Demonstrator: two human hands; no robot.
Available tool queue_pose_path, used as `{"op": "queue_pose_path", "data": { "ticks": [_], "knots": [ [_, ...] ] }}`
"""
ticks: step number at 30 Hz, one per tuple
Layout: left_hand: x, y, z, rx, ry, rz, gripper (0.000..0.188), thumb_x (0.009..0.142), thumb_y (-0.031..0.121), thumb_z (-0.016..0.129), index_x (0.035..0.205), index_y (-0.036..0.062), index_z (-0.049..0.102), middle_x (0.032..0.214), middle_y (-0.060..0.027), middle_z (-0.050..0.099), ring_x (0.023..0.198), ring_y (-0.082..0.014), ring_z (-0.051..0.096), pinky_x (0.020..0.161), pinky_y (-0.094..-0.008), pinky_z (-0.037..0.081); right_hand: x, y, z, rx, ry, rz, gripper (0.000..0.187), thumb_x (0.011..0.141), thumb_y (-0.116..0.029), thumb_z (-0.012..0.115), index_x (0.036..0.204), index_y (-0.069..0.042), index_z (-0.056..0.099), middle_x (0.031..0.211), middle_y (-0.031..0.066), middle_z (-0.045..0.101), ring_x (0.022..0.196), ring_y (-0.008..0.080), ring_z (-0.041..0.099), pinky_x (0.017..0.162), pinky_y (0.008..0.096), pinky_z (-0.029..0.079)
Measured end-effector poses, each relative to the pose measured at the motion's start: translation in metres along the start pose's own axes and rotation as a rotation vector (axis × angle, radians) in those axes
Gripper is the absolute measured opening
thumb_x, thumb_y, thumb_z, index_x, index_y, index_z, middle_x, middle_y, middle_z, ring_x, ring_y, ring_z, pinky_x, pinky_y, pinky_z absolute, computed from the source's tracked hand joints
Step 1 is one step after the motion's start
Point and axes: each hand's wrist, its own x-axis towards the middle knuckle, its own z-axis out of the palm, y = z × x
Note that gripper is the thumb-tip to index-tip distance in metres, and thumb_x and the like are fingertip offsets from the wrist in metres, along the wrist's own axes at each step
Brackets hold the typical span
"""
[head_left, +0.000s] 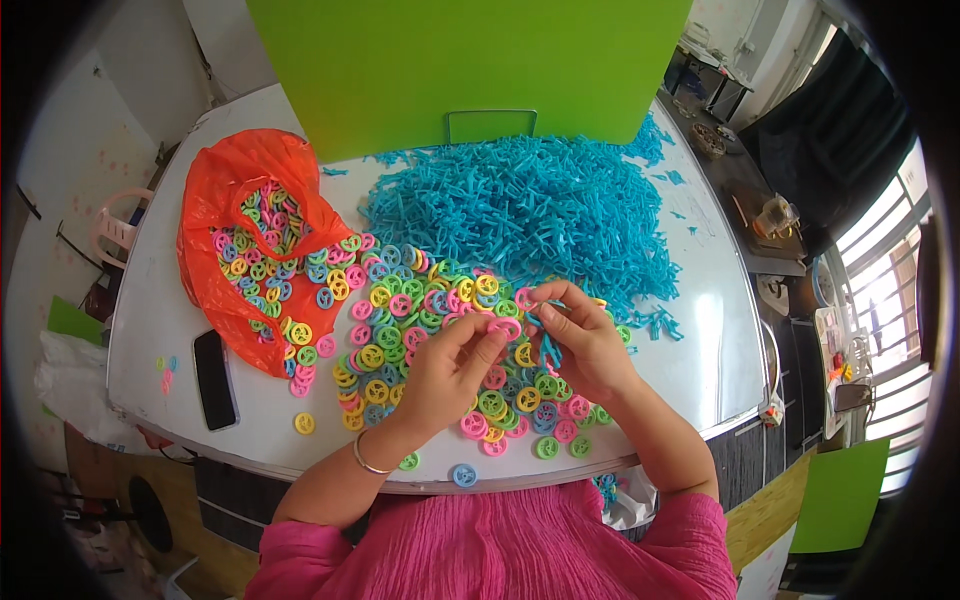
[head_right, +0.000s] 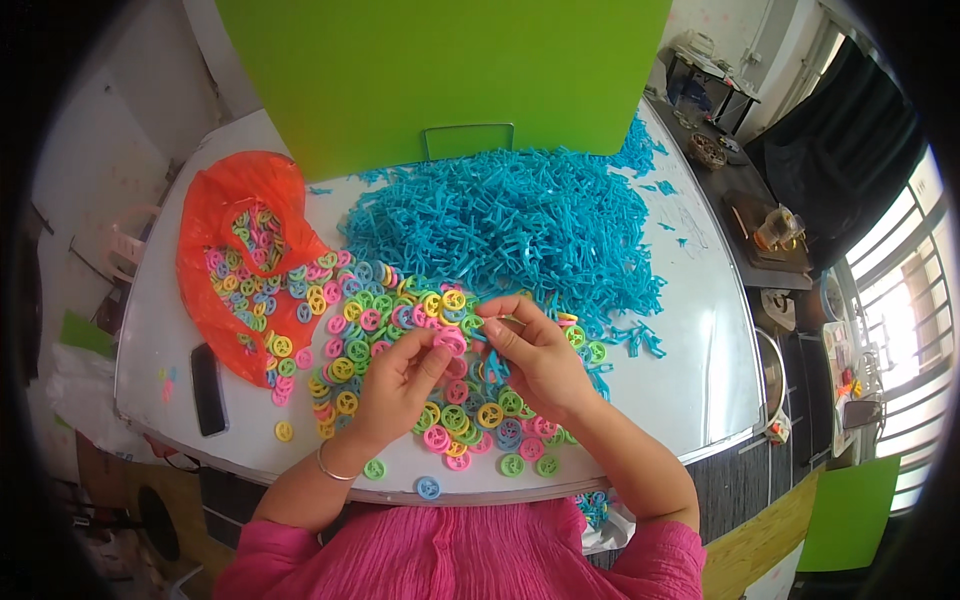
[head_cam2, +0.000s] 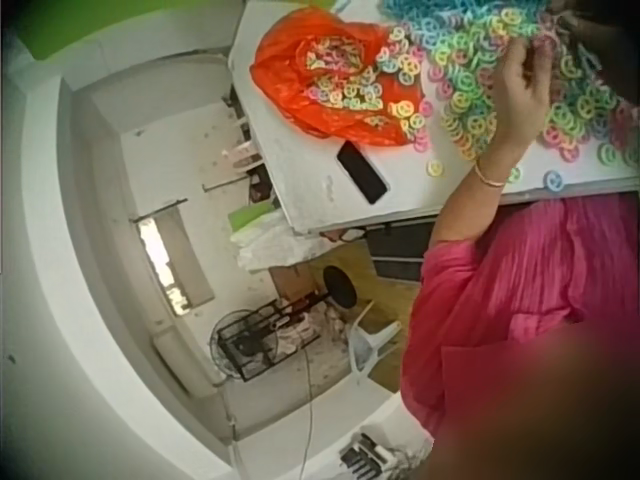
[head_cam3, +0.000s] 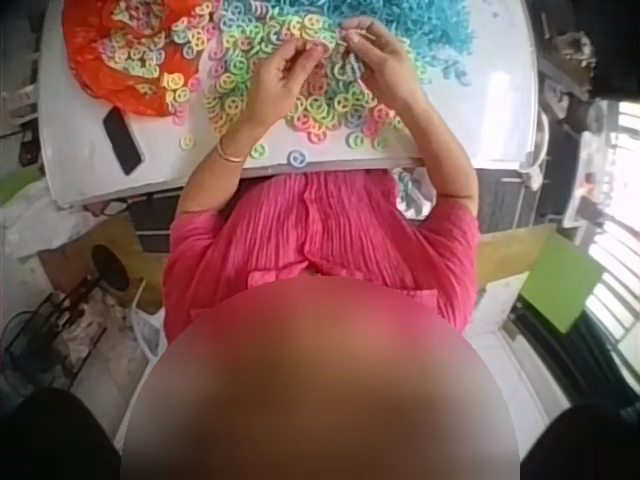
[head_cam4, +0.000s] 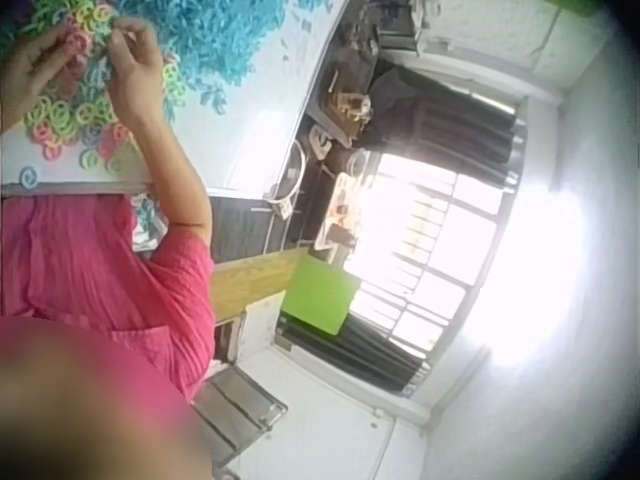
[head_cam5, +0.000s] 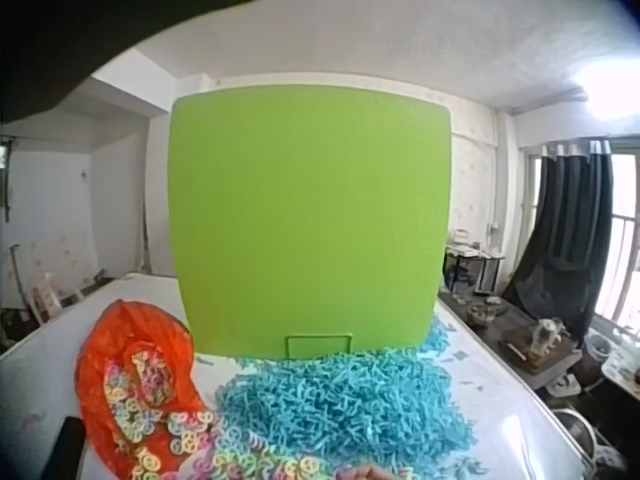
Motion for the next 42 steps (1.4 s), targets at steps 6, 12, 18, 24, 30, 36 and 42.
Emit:
{"op": "queue_pose_path", "data": {
  "ticks": [6,12,18,24,30,36,42],
  "knots": [
    [-0.001,0.005,-0.004,0.346,-0.028,0.163,0.014,0.096,0.009,0.059,0.104,-0.0021,0.061,0.084,-0.0029,0.065,0.074,-0.0079,0.061,0.063,-0.0211,0.048,-0.002,0.012,-0.002,0.003,-0.099,-0.078,0.019,0.090,-0.007,0.065,0.109,-0.005,0.063,0.102,0.0018,0.064,0.093,0.0098,0.059,0.070,0.0207,0.048],
    [0.000,0.007,0.000,0.099,0.115,0.159,0.014,0.094,0.013,0.062,0.098,-0.0002,0.064,0.078,-0.0047,0.063,0.067,-0.0081,0.060,0.055,-0.0215,0.044,-0.007,0.009,0.010,-0.040,-0.088,0.067,0.032,0.088,-0.003,0.066,0.120,-0.006,0.063,0.106,0.0023,0.066,0.085,0.0092,0.062,0.070,0.0220,0.052],
    [0.002,0.000,-0.001,0.159,0.132,0.222,0.014,0.092,0.011,0.065,0.099,0.0000,0.065,0.080,-0.0048,0.064,0.065,-0.0083,0.059,0.054,-0.0218,0.044,-0.010,0.003,0.014,0.109,0.048,0.000,0.031,0.090,-0.006,0.064,0.121,-0.008,0.064,0.106,0.0016,0.066,0.086,0.0072,0.062,0.069,0.0220,0.052],
    [0.000,0.004,0.000,0.281,0.141,0.255,0.012,0.090,0.011,0.066,0.094,-0.0003,0.067,0.073,-0.0064,0.063,0.060,-0.0102,0.057,0.051,-0.0245,0.043,-0.012,0.006,0.016,-0.316,-0.041,-0.157,0.029,0.092,-0.010,0.063,0.121,-0.007,0.065,0.106,0.0024,0.066,0.090,0.0064,0.059,0.072,0.0211,0.049],
    [-0.004,0.005,-0.005,0.312,0.086,0.236,0.013,0.091,0.010,0.065,0.093,-0.0028,0.066,0.070,-0.0043,0.063,0.061,-0.0077,0.057,0.054,-0.0221,0.043,-0.014,0.007,0.016,-0.362,-0.111,-0.225,0.032,0.090,-0.011,0.065,0.122,-0.004,0.064,0.098,0.0014,0.065,0.086,0.0080,0.058,0.075,0.0230,0.048],
    [-0.004,0.013,-0.006,0.357,0.094,0.357,0.016,0.091,0.014,0.065,0.085,-0.0011,0.064,0.064,-0.0073,0.056,0.054,-0.0115,0.050,0.049,-0.0265,0.038,-0.015,0.007,0.014,-0.509,-0.105,-0.315,0.032,0.085,-0.009,0.070,0.116,-0.005,0.068,0.090,0.0008,0.063,0.084,0.0095,0.058,0.076,0.0235,0.047],
    [-0.001,0.011,-0.011,0.438,-0.039,0.478,0.014,0.091,0.012,0.063,0.084,-0.0003,0.061,0.063,-0.0092,0.054,0.054,-0.0175,0.051,0.050,-0.0290,0.039,-0.015,0.004,0.014,-0.527,-0.059,-0.244,0.032,0.085,-0.006,0.070,0.116,-0.005,0.068,0.088,0.0024,0.060,0.081,0.0083,0.056,0.068,0.0226,0.050]
  ]
}}
